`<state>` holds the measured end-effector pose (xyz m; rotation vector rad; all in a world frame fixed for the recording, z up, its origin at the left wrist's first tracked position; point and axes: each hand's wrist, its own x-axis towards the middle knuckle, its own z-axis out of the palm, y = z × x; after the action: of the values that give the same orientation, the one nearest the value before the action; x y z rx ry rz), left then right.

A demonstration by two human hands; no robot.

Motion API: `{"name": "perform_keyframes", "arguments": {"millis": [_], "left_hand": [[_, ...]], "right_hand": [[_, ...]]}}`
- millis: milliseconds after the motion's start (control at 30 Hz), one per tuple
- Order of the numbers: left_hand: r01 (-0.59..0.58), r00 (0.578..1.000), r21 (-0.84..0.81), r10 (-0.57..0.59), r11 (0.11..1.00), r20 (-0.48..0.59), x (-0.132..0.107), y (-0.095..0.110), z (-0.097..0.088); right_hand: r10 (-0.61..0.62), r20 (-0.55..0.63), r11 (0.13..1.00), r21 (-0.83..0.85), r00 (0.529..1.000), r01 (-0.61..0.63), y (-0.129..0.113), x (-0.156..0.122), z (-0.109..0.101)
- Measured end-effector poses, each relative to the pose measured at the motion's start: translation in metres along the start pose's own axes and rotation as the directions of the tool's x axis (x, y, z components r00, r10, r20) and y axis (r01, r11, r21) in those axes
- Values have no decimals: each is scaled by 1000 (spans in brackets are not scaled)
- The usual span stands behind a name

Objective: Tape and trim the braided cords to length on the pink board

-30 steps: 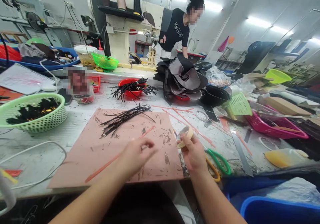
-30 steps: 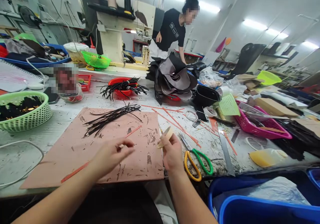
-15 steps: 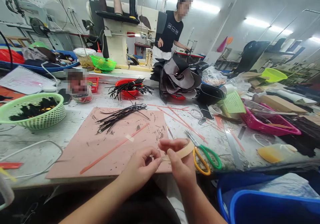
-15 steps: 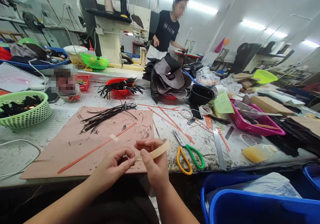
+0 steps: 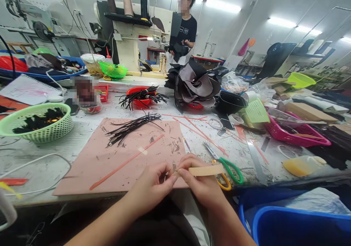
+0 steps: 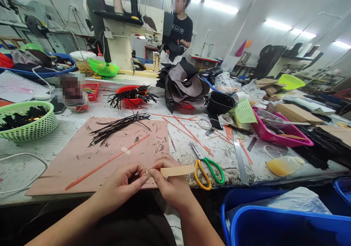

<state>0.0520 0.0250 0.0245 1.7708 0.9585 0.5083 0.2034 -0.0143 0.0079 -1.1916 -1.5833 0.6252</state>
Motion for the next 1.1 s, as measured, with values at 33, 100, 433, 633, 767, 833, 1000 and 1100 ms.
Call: {"name": "perform_keyframes", "arguments": {"millis": [33, 100, 433, 633, 767, 833, 1000, 1100], "left_hand": [[12, 1000, -1, -12, 1000, 3, 1, -1, -1], [37, 999, 8, -37, 999, -9, 3, -3, -2], [116, 992, 9, -117, 993, 49, 14, -19, -2], [152, 988, 198, -146, 968, -42, 25, -39, 2], [105, 994, 228, -98, 968, -41, 26, -43, 8], [81, 997, 203, -79, 976, -20, 25, -40, 13], [131, 991, 174, -134, 976, 8, 22, -32, 19], [163, 987, 105, -162, 981, -18, 19, -32, 15]], "right_hand": [[-29, -20, 998, -63, 999, 28, 0, -1, 2], [-113, -75, 969, -227, 991, 93, 0, -4, 6], [154, 11, 985, -73, 988, -153, 21, -3, 6], [574, -118, 810, -64, 810, -583, 53, -6, -13], [556, -70, 824, -89, 829, -560, 62, -10, -17], [506, -36, 852, -137, 862, -506, 60, -12, -17], [476, -47, 788, -421, 878, -449, 70, -2, -30], [565, -16, 547, -741, 825, -389, 89, 20, -43]]}}
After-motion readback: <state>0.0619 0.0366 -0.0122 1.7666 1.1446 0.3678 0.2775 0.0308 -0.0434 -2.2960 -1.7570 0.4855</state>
